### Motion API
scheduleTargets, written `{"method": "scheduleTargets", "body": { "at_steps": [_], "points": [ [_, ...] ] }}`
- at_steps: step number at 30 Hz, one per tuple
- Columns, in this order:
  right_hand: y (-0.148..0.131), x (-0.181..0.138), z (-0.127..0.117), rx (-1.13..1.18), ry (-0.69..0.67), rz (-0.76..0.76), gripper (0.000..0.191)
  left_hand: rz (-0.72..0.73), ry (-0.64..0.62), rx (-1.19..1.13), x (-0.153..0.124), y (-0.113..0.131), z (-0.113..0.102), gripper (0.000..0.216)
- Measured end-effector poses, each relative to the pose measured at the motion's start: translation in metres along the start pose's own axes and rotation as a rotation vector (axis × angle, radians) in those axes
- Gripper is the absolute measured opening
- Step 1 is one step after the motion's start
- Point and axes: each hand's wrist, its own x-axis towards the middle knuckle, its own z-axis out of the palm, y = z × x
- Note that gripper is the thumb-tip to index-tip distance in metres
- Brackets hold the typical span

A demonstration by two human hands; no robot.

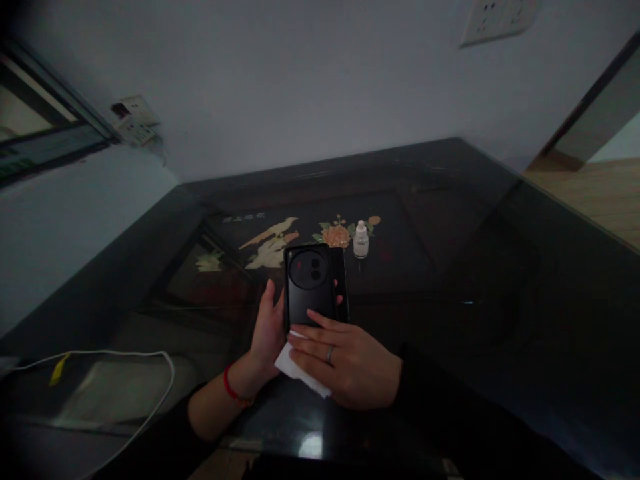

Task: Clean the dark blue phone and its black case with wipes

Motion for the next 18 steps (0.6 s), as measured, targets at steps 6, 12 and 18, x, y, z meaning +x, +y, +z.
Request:
{"method": "scheduleTargets", "body": {
  "at_steps": [6,12,18],
  "points": [
    [0.007,-0.005,-0.009,0.025,0.077,0.007,0.029,0.046,0.114,-0.022,0.001,0.009,0.005,0.065],
    [0.014,-0.008,-0.017,-0.037,0.143,0.042,0.027,0.054,0.135,-0.002,0.000,0.009,0.005,0.061],
    [0.017,-0.005,-0.015,-0.191,0.143,0.231,0.038,0.027,0.045,0.025,-0.005,-0.002,0.005,0.052]
  ]
}}
